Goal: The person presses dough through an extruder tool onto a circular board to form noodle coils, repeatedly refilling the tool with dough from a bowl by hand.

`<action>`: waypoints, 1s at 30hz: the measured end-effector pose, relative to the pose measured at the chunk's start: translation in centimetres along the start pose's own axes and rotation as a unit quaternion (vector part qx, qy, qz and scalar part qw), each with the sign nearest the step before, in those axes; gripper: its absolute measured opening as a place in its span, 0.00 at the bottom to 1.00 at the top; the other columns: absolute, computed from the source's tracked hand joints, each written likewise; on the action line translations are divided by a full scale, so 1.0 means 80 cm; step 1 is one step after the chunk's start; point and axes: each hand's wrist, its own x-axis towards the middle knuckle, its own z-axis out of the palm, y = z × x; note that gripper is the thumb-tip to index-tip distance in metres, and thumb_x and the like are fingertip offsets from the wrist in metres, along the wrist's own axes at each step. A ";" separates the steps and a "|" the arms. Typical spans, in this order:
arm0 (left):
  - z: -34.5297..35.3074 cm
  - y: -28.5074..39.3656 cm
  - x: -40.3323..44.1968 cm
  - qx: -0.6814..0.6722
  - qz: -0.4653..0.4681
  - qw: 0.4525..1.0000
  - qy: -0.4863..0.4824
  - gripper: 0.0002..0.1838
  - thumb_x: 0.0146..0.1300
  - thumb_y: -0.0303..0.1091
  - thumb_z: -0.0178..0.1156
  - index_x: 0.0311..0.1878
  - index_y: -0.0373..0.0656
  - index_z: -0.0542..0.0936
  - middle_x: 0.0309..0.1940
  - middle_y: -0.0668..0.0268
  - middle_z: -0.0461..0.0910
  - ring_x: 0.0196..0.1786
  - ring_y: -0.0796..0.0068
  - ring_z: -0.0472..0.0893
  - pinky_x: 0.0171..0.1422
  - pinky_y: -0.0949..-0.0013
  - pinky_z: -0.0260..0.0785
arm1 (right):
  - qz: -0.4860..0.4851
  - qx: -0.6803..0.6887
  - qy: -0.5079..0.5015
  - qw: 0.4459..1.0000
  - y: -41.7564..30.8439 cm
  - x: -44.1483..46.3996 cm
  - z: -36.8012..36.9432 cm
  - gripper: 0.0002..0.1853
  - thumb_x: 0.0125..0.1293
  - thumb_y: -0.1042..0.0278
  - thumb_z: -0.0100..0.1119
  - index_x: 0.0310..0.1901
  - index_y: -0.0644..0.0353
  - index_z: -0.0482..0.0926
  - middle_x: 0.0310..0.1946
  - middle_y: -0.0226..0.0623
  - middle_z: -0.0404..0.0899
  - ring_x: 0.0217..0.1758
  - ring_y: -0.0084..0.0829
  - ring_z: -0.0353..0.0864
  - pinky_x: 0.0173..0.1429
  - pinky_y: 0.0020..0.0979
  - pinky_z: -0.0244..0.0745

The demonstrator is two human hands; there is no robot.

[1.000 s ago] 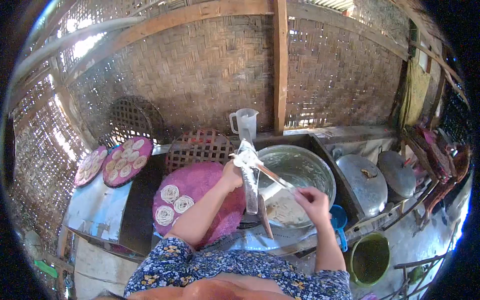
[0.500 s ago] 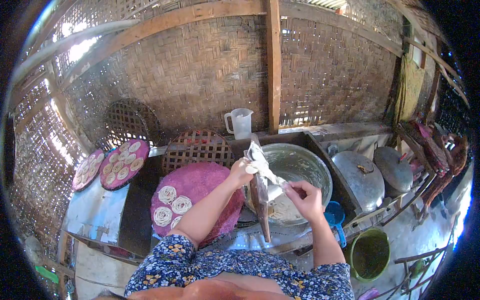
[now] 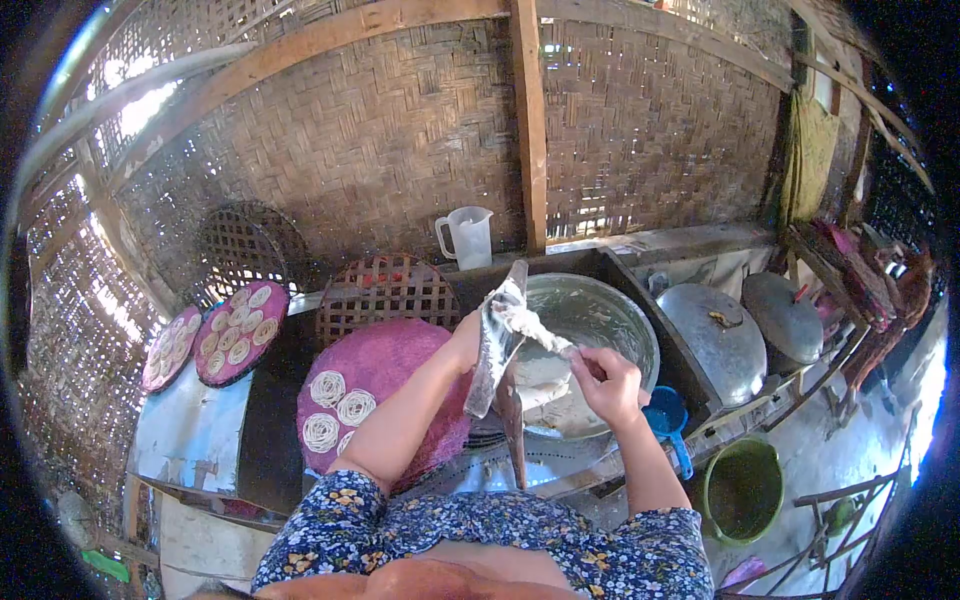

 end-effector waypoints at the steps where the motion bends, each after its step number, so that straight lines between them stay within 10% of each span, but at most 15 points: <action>1: -0.002 0.001 -0.005 -0.005 -0.005 1.000 0.010 0.12 0.60 0.32 0.52 0.46 0.40 0.75 0.38 0.64 0.77 0.39 0.75 0.76 0.42 0.70 0.70 | -0.004 0.006 -0.004 1.000 -0.003 -0.004 -0.002 0.10 0.51 0.71 0.66 0.32 0.67 0.80 0.21 0.36 0.78 0.22 0.18 0.75 0.29 0.20 0.71; 8: -0.004 -0.004 -0.009 -0.188 -0.066 0.980 -0.023 0.13 0.62 0.34 0.49 0.48 0.40 0.73 0.33 0.62 0.77 0.27 0.73 0.78 0.28 0.71 0.74 | 0.166 0.213 -0.020 0.963 0.047 0.002 -0.008 0.11 0.53 0.67 0.65 0.33 0.67 0.80 0.24 0.31 0.79 0.26 0.16 0.73 0.33 0.20 0.71; 14: -0.014 0.056 -0.014 -0.366 -0.125 0.922 0.014 0.17 0.61 0.38 0.54 0.51 0.43 0.71 0.32 0.68 0.76 0.29 0.79 0.75 0.29 0.71 0.73 | 0.115 0.059 -0.078 0.988 0.032 0.003 -0.020 0.09 0.52 0.67 0.66 0.32 0.63 0.80 0.24 0.30 0.79 0.25 0.16 0.73 0.32 0.19 0.69; 20: -0.078 0.047 -0.044 -0.436 0.113 0.893 0.024 0.18 0.41 0.33 0.64 0.38 0.42 0.74 0.27 0.65 0.72 0.33 0.61 0.76 0.40 0.59 0.72 | 0.225 0.305 0.004 0.925 0.065 0.004 -0.047 0.10 0.50 0.77 0.64 0.36 0.65 0.77 0.29 0.31 0.78 0.32 0.19 0.75 0.38 0.21 0.71; 24: -0.084 0.040 -0.041 -0.669 0.170 0.720 -0.072 0.15 0.40 0.31 0.59 0.36 0.46 0.74 0.33 0.66 0.65 0.37 0.63 0.73 0.51 0.54 0.68 | 0.160 0.290 -0.107 0.938 0.068 0.002 -0.019 0.11 0.51 0.74 0.66 0.36 0.65 0.77 0.31 0.32 0.78 0.33 0.20 0.76 0.39 0.23 0.72; 30: -0.061 0.033 -0.050 -0.722 0.167 0.653 -0.153 0.13 0.44 0.34 0.59 0.37 0.46 0.74 0.35 0.67 0.65 0.39 0.64 0.73 0.50 0.54 0.67 | 0.083 0.234 -0.206 0.947 0.006 0.026 0.031 0.10 0.49 0.73 0.66 0.33 0.67 0.78 0.27 0.32 0.78 0.29 0.20 0.76 0.33 0.22 0.71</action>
